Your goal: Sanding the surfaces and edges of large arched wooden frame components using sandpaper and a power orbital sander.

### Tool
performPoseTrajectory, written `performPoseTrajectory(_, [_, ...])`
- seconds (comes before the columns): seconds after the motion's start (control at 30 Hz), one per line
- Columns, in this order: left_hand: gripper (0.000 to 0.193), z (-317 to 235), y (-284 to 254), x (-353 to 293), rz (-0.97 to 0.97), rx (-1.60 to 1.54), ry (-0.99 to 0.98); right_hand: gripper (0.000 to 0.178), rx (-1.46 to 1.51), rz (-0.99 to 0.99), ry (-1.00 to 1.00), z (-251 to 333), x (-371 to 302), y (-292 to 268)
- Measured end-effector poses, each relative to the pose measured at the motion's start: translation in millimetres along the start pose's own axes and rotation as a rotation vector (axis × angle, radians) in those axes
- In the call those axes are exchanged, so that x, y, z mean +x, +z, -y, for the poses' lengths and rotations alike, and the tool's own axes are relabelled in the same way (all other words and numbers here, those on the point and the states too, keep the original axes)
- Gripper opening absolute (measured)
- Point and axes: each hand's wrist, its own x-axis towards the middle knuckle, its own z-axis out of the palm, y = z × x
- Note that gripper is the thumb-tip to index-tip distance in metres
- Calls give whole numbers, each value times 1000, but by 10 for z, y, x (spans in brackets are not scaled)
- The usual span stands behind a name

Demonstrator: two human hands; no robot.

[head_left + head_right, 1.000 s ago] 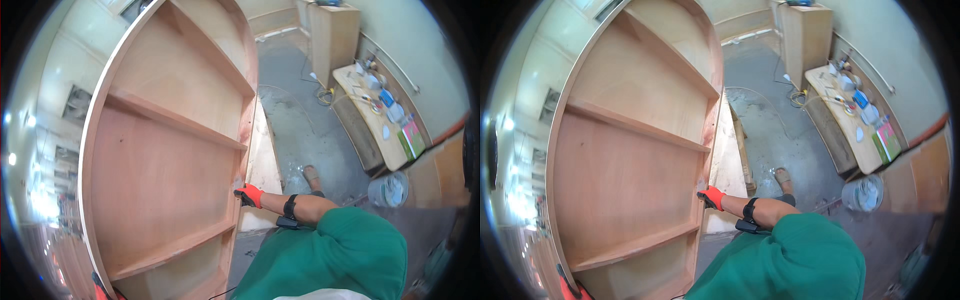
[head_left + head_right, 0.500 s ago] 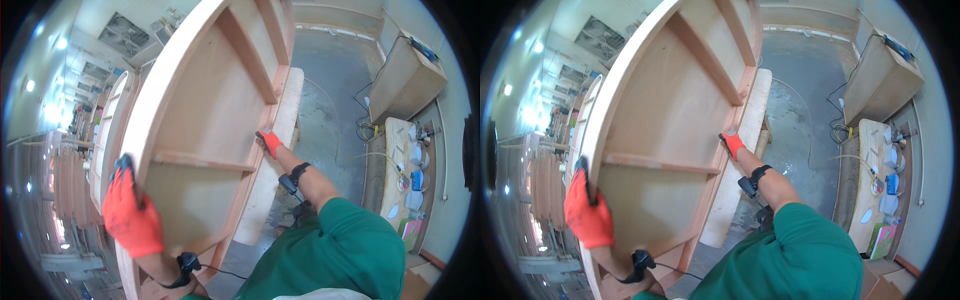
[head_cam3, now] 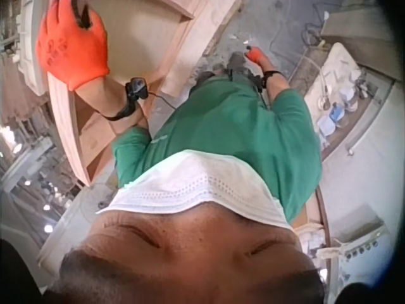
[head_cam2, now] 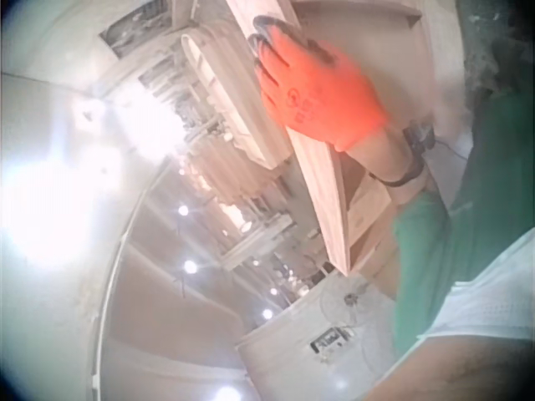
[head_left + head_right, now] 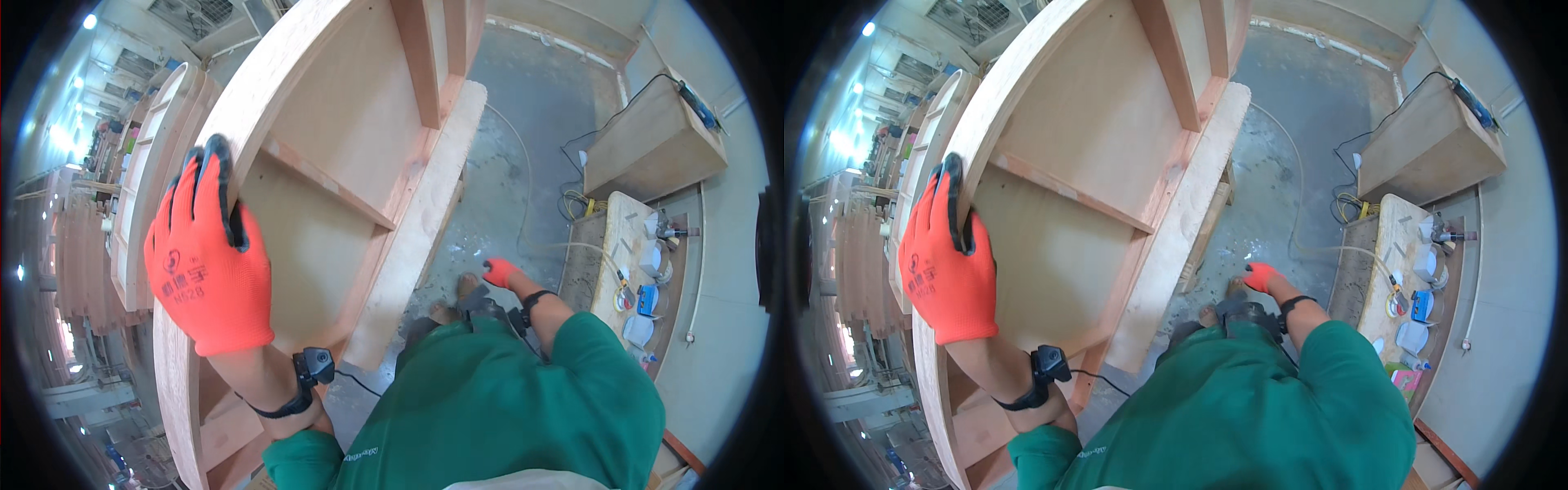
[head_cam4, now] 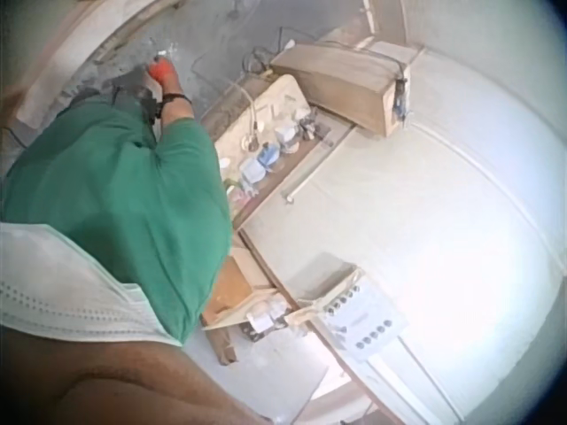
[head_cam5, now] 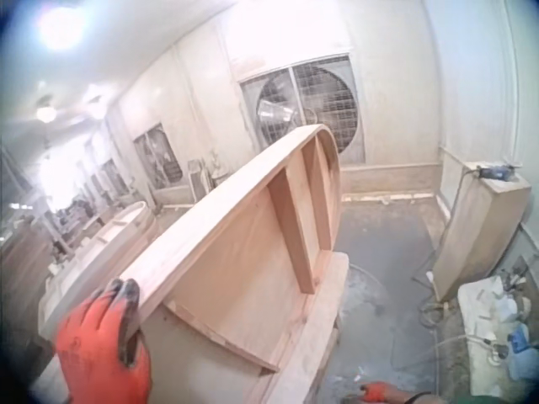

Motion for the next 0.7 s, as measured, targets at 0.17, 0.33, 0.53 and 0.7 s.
performPoseTrajectory(0.17, [42,-230,-142,-202,-269,-488,118,58,120,-77,254,-813,-1108,110])
performPoseTrajectory(0.33, [45,-513,254,-577,-323,-945,229,56,204,-337,394,-1399,-1988,468])
performPoseTrajectory(0.53, [35,-798,345,-686,-257,-1051,77,69,234,-126,637,-1140,-2677,563])
performPoseTrajectory(0.7, [43,-168,461,-984,-491,-753,-112,65,273,0,672,-1439,-2718,471])
